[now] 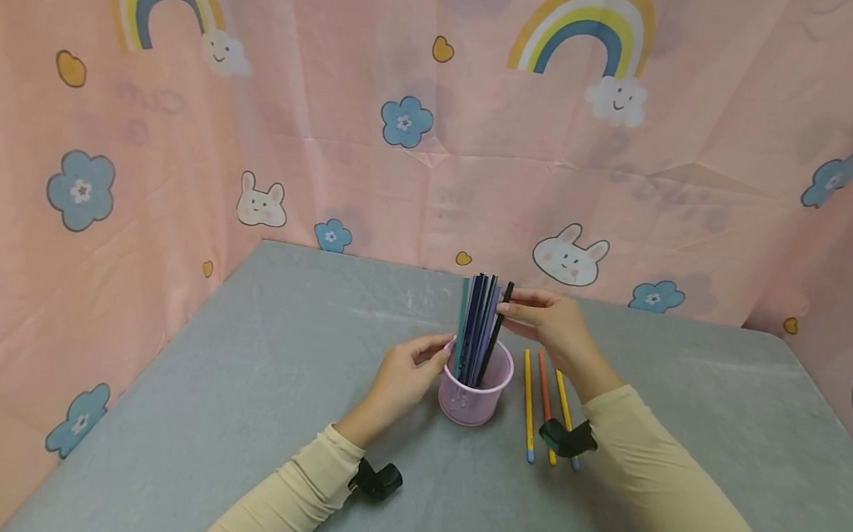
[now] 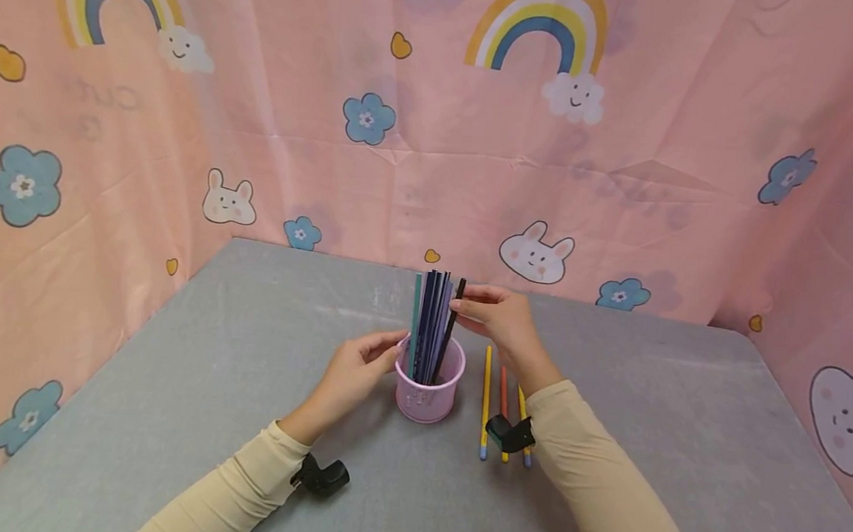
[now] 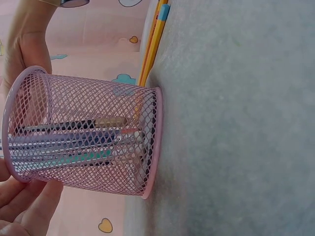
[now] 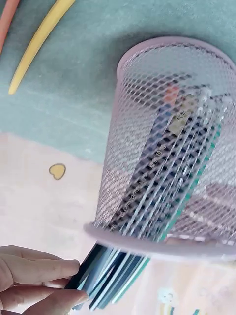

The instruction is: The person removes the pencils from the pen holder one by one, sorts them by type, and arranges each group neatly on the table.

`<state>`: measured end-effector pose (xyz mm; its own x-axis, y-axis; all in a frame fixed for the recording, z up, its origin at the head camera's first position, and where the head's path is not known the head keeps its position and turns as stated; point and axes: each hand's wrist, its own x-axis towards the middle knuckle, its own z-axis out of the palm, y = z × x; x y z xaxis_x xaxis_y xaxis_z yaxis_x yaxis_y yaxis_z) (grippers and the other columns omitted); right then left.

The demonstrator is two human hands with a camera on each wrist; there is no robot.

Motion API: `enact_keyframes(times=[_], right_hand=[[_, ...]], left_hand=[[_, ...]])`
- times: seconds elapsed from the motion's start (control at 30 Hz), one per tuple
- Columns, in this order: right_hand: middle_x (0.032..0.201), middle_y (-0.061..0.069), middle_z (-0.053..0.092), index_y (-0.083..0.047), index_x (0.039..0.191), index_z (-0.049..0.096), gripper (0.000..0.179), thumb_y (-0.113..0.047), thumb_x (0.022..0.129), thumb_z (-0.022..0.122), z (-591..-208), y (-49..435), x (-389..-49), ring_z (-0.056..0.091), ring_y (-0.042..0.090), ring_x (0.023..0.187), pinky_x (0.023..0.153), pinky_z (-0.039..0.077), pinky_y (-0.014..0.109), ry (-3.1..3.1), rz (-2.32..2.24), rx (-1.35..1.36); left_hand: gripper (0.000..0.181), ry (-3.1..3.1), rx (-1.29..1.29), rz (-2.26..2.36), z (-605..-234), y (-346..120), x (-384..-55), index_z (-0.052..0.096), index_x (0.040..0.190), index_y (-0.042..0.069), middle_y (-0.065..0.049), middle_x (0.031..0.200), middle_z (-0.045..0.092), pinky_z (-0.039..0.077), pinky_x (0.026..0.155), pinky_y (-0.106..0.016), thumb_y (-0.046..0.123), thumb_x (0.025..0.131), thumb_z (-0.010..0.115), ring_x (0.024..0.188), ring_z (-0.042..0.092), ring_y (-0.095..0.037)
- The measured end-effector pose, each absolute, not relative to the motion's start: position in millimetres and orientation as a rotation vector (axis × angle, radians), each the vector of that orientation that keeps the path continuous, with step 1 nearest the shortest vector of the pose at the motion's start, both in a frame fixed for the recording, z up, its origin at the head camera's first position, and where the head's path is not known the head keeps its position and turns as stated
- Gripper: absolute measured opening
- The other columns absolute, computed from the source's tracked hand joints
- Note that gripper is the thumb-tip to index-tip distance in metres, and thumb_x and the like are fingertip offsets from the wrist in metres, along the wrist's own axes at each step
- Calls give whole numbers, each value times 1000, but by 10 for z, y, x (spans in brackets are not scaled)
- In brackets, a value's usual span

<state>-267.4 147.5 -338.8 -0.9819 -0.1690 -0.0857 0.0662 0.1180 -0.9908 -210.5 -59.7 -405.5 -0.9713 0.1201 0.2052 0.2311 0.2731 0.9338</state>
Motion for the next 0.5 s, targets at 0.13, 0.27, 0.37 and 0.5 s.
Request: enact_keyframes(times=[0.13, 0.27, 0.37, 0.5], right_hand=[[91, -7, 64, 2, 109, 58, 30, -11, 84, 68, -3319, 1525, -2658, 64, 6, 86, 83, 53, 25, 2178, -2027, -120], [92, -7, 65, -1, 107, 61, 27, -10, 83, 69, -3282, 1570, -2653, 64, 6, 86, 83, 53, 25, 2138, -2070, -101], [93, -7, 66, -5, 103, 64, 22, -11, 82, 70, -3264, 1603, -2651, 64, 6, 87, 82, 53, 24, 2127, -2096, -104], [94, -6, 66, -12, 95, 67, 14, -11, 81, 70, -3217, 1638, -2638, 64, 6, 87, 81, 54, 25, 2114, -2134, -113]], left_hand=[[30, -2435, -330, -1805, -4058, -593, -2106, 63, 120, 11, -4, 114, 66, 51, 90, -32, 22, 93, 56, 110, 60, -20], [30, -2427, -333, -1832, -4065, -591, -2107, 63, 120, 10, -7, 116, 66, 53, 87, -31, 21, 93, 56, 111, 60, -21], [30, -2429, -334, -1831, -4067, -591, -2102, 63, 120, 10, -7, 116, 65, 53, 86, -31, 21, 93, 56, 111, 60, -21], [30, -2441, -331, -1801, -4059, -593, -2096, 63, 120, 11, -7, 116, 65, 52, 89, -34, 21, 93, 56, 111, 59, -21]])
